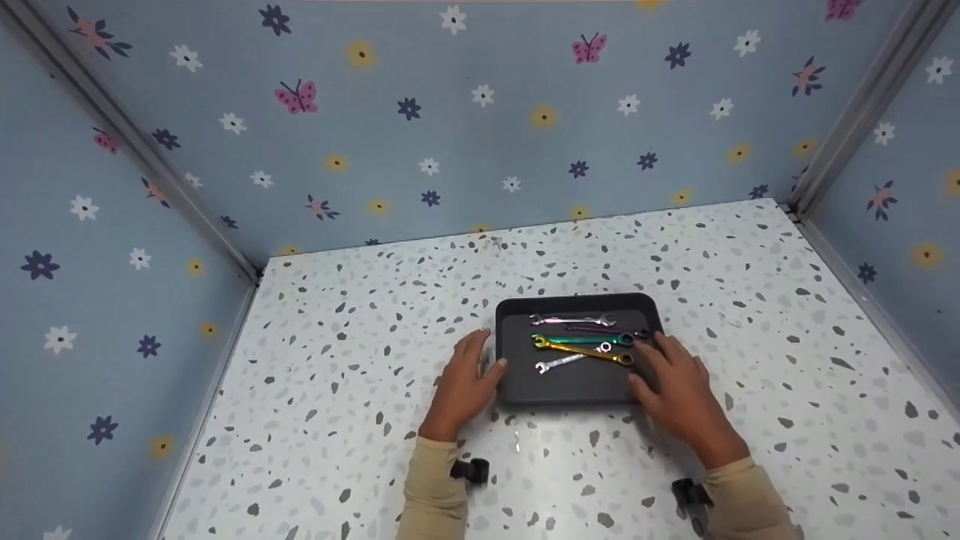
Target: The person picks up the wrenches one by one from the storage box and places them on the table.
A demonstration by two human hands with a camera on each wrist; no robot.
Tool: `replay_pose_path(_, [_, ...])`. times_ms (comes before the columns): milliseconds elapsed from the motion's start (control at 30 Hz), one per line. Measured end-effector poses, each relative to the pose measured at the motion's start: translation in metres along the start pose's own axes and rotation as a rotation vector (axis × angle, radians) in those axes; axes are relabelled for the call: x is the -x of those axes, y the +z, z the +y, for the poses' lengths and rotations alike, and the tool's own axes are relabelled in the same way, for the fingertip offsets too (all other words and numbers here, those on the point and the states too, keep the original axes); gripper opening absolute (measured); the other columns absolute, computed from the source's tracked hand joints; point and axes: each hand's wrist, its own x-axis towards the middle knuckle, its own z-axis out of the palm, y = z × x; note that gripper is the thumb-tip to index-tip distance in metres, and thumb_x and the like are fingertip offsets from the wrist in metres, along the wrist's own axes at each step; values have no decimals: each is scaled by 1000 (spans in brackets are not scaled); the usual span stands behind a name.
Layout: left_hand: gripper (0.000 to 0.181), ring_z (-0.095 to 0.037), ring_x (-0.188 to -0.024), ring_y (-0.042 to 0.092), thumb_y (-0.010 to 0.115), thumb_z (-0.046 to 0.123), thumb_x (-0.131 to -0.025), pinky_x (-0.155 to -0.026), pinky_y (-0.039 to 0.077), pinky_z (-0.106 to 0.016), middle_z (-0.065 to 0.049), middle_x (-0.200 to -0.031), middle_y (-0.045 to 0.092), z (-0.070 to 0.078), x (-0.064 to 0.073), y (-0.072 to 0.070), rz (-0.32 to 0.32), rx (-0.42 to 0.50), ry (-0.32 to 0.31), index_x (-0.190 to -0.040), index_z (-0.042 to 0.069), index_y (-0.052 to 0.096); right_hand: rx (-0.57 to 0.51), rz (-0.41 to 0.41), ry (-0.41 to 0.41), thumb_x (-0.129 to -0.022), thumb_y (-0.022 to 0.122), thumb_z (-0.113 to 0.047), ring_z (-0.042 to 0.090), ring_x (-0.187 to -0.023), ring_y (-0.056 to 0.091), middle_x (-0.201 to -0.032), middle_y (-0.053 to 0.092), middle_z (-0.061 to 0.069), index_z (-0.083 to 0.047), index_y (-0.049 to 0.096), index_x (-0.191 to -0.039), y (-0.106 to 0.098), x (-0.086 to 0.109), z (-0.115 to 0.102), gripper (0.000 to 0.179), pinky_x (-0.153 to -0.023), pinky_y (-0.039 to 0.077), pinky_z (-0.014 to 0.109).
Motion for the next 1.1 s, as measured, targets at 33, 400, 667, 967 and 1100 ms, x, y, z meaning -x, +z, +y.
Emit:
replay_pose_path(33, [61,-31,-138,43,61,33,-99,-113,36,-47,-11,-156,38,0,0,-1,3,5,1,-152,12,42,-2,4,-2,-94,70,-22,46,-139,34,-150,40,29,-4,55,-141,1,-1,-1,53,-107,23,74])
replay_pose_path(400, [72,-31,-141,39,61,30,-99,-112,38,-51,-10,-164,22,-6,3,-2,29,15,1,-160,16,26,-47,31,-31,-95,68,-19,42,-126,51,-133,59,24,2,63,-130,-3,-24,-12,41,-108,29,70])
replay_pose_path(667, [68,-30,-143,37,61,28,-99,-113,36,-50,-7,-164,24,-9,8,3,3,-6,55,-159,15,30,-95,-26,3,-96,67,-20,38,-120,56,-129,61,21,1,62,-131,1,-25,-14,40,-102,45,56])
replay_pose_path(967, [58,-24,-141,40,62,28,-99,-112,38,-45,-3,-163,27,-3,4,6,-28,-39,117,-150,7,45,-120,-73,42,-98,65,-23,32,-124,55,-136,58,17,-4,52,-143,6,-33,-18,50,-103,45,54])
replay_pose_path(1100, [54,-22,-144,35,62,27,-99,-115,35,-43,-3,-163,30,-1,1,8,-27,-31,140,-147,5,49,-119,-74,28,-98,65,-24,31,-121,57,-132,60,16,-4,54,-141,7,-36,-15,48,-101,47,53])
